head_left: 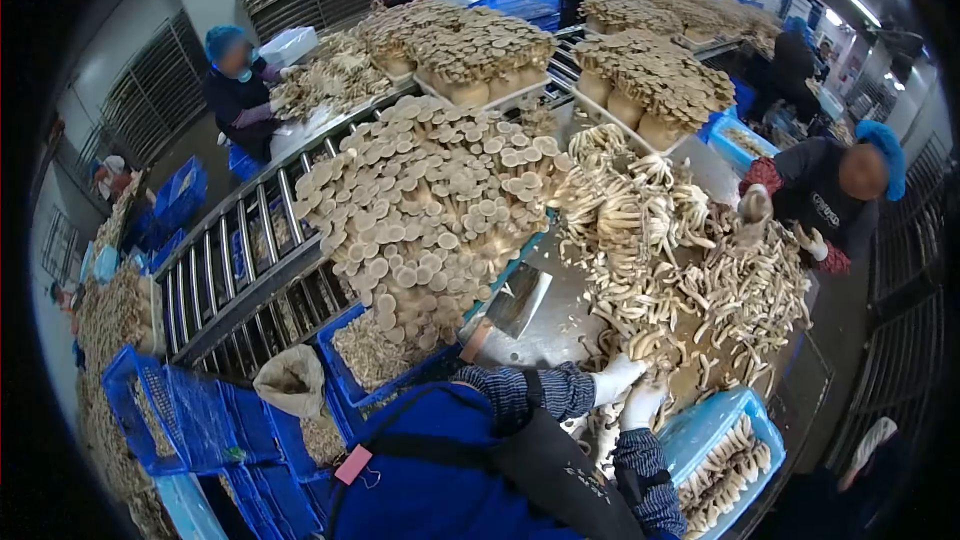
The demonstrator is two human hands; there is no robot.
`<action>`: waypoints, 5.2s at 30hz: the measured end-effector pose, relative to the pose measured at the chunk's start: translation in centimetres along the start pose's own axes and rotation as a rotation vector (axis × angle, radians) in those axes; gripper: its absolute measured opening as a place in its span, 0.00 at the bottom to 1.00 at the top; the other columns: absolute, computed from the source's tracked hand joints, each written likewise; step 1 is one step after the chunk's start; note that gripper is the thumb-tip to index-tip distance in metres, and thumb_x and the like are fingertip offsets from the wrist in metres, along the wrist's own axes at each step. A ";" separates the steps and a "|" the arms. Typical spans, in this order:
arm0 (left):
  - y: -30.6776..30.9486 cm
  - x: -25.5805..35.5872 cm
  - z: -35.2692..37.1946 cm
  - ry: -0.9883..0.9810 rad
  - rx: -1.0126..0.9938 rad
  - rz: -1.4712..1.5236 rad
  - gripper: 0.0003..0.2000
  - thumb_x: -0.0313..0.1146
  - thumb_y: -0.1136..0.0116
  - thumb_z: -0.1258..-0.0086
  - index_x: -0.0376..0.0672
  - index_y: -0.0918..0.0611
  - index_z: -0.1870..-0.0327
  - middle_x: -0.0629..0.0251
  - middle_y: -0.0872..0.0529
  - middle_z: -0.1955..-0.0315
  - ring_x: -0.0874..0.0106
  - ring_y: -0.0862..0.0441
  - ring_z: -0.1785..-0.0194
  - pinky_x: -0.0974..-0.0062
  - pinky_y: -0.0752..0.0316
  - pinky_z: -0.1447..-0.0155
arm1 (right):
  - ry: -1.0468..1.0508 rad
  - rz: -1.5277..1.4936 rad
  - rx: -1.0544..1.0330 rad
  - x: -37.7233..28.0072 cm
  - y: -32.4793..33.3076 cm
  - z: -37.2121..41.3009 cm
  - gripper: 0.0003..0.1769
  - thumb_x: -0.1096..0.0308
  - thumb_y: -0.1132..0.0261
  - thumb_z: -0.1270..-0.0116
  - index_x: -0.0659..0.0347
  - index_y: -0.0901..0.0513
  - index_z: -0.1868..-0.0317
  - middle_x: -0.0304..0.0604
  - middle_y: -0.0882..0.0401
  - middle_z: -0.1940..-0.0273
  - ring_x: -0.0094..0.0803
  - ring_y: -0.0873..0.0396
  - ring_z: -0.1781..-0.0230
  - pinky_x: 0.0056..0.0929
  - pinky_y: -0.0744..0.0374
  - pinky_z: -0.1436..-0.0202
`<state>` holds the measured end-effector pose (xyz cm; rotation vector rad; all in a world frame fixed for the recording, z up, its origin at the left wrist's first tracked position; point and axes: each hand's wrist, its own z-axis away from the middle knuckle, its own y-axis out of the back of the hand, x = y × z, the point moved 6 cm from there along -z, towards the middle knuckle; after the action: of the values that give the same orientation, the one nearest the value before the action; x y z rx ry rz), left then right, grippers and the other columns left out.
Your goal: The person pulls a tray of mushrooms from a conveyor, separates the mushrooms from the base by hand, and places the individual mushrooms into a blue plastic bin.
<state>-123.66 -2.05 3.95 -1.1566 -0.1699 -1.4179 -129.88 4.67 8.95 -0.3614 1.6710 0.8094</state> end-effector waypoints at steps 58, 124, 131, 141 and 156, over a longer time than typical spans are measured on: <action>4.6 10.9 -7.1 -0.551 -0.149 -1.075 0.15 0.36 0.34 0.32 0.31 0.15 0.55 0.61 0.13 0.65 0.67 0.19 0.64 0.69 0.23 0.59 | -0.491 0.578 1.068 22.7 44.5 41.2 0.16 0.61 0.44 0.25 0.67 0.19 0.54 0.36 0.22 0.74 0.27 0.26 0.76 0.29 0.26 0.71; 7.9 26.0 -18.1 -0.728 0.242 -0.526 0.29 0.25 0.34 0.39 0.34 0.28 0.36 0.61 0.16 0.53 0.64 0.16 0.53 0.69 0.21 0.48 | -1.038 0.138 1.335 21.1 47.1 37.7 0.29 0.53 0.38 0.30 0.76 0.19 0.46 0.54 0.17 0.47 0.45 0.19 0.52 0.41 0.21 0.45; 8.8 21.5 -13.3 -0.283 -0.259 0.354 0.20 0.24 0.45 0.34 0.45 0.27 0.40 0.61 0.16 0.50 0.67 0.16 0.54 0.60 0.15 0.54 | -0.120 0.171 0.991 -0.2 38.4 13.4 0.24 0.67 0.44 0.25 0.71 0.29 0.33 0.52 0.21 0.43 0.32 0.22 0.49 0.31 0.23 0.45; 3.9 13.1 -1.2 -0.344 -0.703 -0.557 0.25 0.40 0.44 0.26 0.38 0.30 0.31 0.58 0.23 0.35 0.60 0.26 0.33 0.56 0.34 0.25 | -0.327 -0.473 -0.640 -11.0 4.9 -5.2 0.51 0.58 0.33 0.31 0.65 0.57 0.21 0.60 0.26 0.35 0.38 0.21 0.41 0.36 0.22 0.35; -1.6 8.8 0.1 -0.108 -0.363 0.046 0.28 0.42 0.43 0.24 0.42 0.34 0.28 0.58 0.18 0.46 0.66 0.16 0.51 0.72 0.16 0.50 | 0.622 0.585 -0.059 -5.8 1.2 -3.7 0.30 0.59 0.35 0.30 0.69 0.29 0.34 0.54 0.18 0.52 0.39 0.18 0.53 0.34 0.20 0.49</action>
<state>-122.80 -7.47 11.07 -1.5256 0.0421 -1.3806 -131.80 1.94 15.07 -0.1639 2.3936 1.2642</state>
